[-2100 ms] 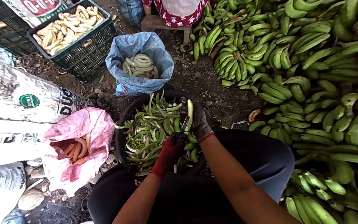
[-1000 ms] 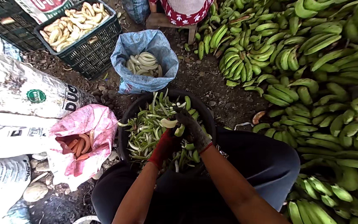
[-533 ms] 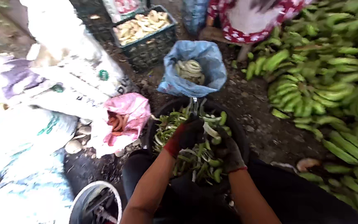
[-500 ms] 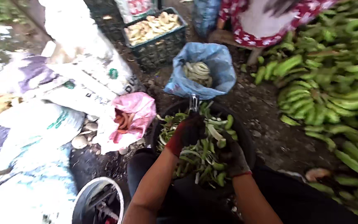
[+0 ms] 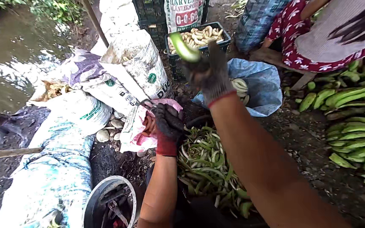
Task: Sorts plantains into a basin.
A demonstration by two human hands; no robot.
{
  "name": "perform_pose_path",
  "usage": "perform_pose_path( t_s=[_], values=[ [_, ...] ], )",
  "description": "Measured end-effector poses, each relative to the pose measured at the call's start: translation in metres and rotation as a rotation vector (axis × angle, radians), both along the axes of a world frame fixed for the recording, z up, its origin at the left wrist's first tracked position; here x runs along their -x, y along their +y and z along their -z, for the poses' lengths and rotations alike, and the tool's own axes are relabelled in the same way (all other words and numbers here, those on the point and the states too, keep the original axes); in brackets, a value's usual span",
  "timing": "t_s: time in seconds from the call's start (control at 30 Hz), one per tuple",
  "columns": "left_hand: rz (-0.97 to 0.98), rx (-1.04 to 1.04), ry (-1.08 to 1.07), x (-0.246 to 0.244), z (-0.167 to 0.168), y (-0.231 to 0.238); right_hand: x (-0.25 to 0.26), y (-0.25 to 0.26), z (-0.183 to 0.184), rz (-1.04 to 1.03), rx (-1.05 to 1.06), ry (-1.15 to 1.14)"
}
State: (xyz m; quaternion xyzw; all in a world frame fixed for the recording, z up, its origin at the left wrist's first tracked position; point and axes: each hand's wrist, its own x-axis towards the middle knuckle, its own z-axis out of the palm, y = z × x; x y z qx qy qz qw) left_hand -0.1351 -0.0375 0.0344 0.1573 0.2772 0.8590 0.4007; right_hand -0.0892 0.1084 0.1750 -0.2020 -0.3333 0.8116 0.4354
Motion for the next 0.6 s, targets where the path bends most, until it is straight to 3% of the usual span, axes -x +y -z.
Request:
perform_pose_path(
  t_s=[0.1, 0.2, 0.3, 0.4, 0.5, 0.6],
  values=[
    [0.07, -0.037, -0.02, -0.007, -0.003, 0.004, 0.021, -0.008, -0.033, -0.002, 0.012, -0.015],
    [0.109, -0.046, -0.014, -0.011, -0.009, 0.002, -0.018, -0.018, 0.001, -0.028, 0.048, -0.143],
    [0.12, 0.011, 0.064, -0.016, -0.01, -0.007, -0.086, -0.011, 0.053, 0.019, 0.15, -0.325],
    [0.187, 0.024, 0.161, -0.027, -0.009, -0.001, -0.17, 0.002, 0.1, 0.211, 0.219, -0.579],
    [0.256, 0.079, 0.199, -0.043, -0.018, 0.012, -0.258, -0.012, 0.127, 0.341, 0.065, -0.923],
    [0.329, 0.112, 0.197, -0.061, -0.014, 0.015, -0.315, -0.042, 0.142, 0.29, -0.059, -1.367]
  ],
)
